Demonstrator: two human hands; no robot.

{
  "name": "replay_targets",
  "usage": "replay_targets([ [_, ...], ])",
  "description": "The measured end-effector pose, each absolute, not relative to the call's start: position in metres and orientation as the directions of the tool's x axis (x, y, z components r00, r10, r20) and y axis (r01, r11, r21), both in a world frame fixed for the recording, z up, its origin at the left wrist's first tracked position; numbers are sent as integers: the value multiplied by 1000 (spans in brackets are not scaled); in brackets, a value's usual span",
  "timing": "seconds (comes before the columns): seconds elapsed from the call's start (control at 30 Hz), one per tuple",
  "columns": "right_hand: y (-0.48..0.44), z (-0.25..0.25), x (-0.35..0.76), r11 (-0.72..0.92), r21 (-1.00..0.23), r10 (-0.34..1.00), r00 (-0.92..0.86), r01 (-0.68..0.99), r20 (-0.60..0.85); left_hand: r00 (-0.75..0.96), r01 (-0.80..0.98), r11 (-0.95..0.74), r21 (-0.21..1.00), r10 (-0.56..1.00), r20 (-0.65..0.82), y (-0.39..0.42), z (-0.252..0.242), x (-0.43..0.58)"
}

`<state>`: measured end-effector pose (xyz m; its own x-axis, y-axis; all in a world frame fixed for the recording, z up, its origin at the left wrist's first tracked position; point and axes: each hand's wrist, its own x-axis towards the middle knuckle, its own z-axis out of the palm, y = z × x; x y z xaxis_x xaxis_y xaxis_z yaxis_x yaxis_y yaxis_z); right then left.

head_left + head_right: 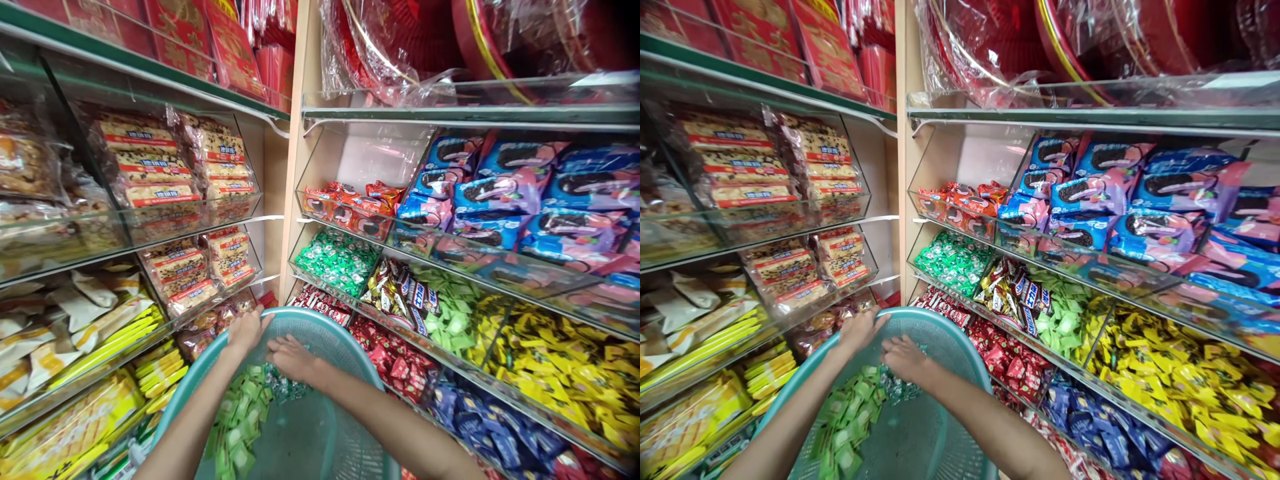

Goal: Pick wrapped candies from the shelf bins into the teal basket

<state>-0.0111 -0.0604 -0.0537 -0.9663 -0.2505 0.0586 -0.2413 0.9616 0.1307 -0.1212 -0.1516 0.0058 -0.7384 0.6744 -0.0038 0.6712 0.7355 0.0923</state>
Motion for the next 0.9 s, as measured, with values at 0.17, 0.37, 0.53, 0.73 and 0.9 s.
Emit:
replay_targets([
  [0.17, -60, -68, -9, 947, 180, -289, -951, -267, 110, -727, 682, 724, 107, 687, -17, -148, 3, -122],
  [0.37, -62, -73, -1, 924, 228, -343, -928, -306, 143, -715, 690, 715, 113, 698, -46, -144, -3, -127],
  [0.53, -66, -73, 3, 919, 238, -358, -917, -313, 177, -707, 697, 708, 113, 705, -57, -142, -3, -129],
  [0.73, -69, -47, 6, 918, 230, -368, -910, -323, 192, -715, 686, 718, 116, 695, -75, -142, -6, -133],
  [0.9, -53, 16, 2, 937, 199, -336, -900, -288, 277, -711, 689, 715, 120, 699, -84, -144, -9, -137],
])
